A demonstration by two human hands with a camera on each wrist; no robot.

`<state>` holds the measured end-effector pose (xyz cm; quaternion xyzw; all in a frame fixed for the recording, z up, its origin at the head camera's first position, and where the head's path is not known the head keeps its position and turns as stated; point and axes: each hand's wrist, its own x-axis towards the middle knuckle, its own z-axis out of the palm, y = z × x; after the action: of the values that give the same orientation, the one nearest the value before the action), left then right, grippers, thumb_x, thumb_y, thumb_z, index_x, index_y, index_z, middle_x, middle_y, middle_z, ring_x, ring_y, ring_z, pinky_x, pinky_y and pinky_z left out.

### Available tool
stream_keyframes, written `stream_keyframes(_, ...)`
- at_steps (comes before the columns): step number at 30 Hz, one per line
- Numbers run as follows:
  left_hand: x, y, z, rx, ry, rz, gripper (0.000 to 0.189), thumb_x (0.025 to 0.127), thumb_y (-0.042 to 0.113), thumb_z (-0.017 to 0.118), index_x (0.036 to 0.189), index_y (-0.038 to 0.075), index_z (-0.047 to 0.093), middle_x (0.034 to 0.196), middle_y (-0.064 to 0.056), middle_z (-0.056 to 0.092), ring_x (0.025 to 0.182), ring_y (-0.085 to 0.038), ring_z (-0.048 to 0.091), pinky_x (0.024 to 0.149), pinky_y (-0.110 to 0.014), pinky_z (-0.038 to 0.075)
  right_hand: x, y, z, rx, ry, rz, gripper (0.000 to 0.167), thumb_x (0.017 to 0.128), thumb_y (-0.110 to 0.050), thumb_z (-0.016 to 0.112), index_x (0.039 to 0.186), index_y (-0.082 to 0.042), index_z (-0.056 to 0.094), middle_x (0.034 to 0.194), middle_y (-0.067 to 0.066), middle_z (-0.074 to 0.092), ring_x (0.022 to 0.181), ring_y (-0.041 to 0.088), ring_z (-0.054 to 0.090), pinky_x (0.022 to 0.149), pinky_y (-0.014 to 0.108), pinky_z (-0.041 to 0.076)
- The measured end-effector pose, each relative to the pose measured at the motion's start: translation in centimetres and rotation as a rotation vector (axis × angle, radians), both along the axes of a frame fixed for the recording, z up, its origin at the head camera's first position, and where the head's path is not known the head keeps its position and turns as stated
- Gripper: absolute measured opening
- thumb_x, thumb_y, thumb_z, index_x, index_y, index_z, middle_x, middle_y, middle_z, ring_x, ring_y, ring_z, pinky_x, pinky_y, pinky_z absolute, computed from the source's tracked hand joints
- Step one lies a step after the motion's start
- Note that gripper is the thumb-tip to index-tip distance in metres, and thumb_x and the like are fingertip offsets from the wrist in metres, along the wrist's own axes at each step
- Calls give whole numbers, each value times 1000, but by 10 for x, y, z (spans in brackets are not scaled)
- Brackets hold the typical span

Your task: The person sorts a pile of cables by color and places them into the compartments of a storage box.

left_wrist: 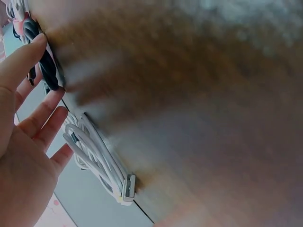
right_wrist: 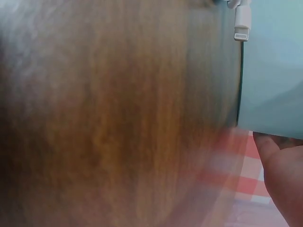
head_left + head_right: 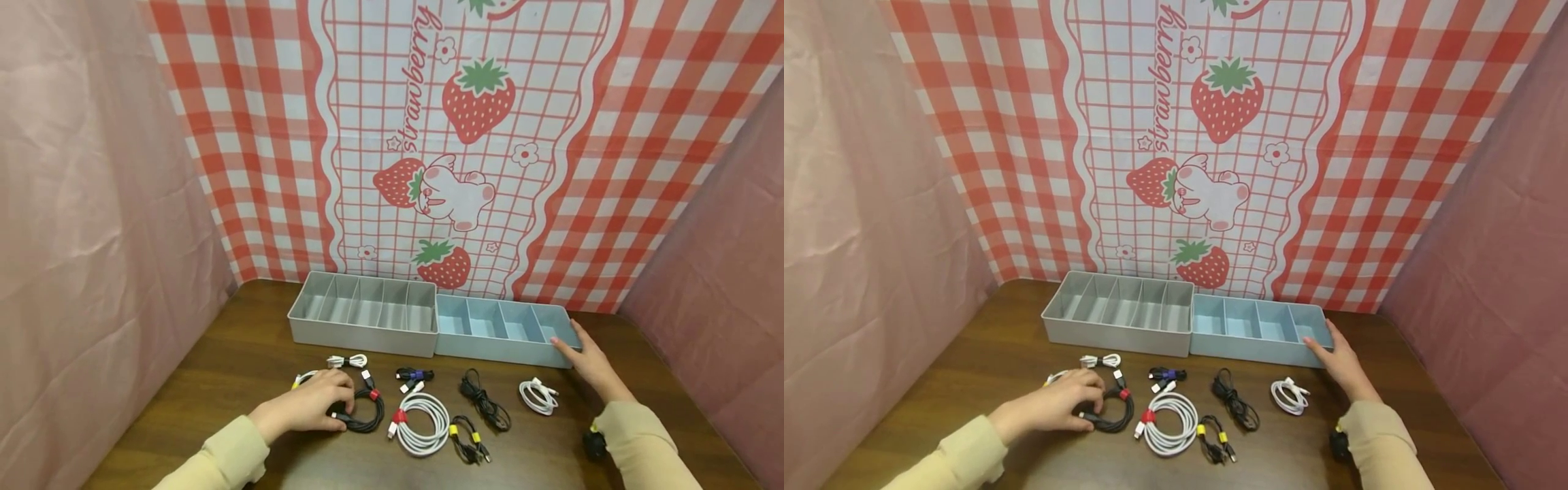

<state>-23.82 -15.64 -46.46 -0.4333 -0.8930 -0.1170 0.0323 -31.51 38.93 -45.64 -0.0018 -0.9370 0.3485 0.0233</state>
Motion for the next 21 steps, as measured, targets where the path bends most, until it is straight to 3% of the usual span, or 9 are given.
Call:
stream_keyframes(5,2,-1,2,38,-1,-16,20,76,36,76,85,25,62,109,5,55,107,-16,49,95,-43,41,0,-2,2,-34,-10,3,90,95,-46,50,149,3,-2,147,40,8,132,56,15,103,66,20)
stream_keyframes(10,4,-1,4,101,70,-41,18,79,33,75,86,22,63,110,3,57,105,-16,52,90,-41,43,0,-2,2,-23,0,1,90,95,-45,50,148,5,-1,146,41,10,132,56,17,104,65,19)
stream_keyframes(21,3,3,7,135,209,-51,16,78,30,74,86,22,61,100,8,59,102,-14,55,96,-39,42,1,2,1,-8,2,0,89,94,-47,51,149,4,2,144,42,13,131,57,19,103,65,21)
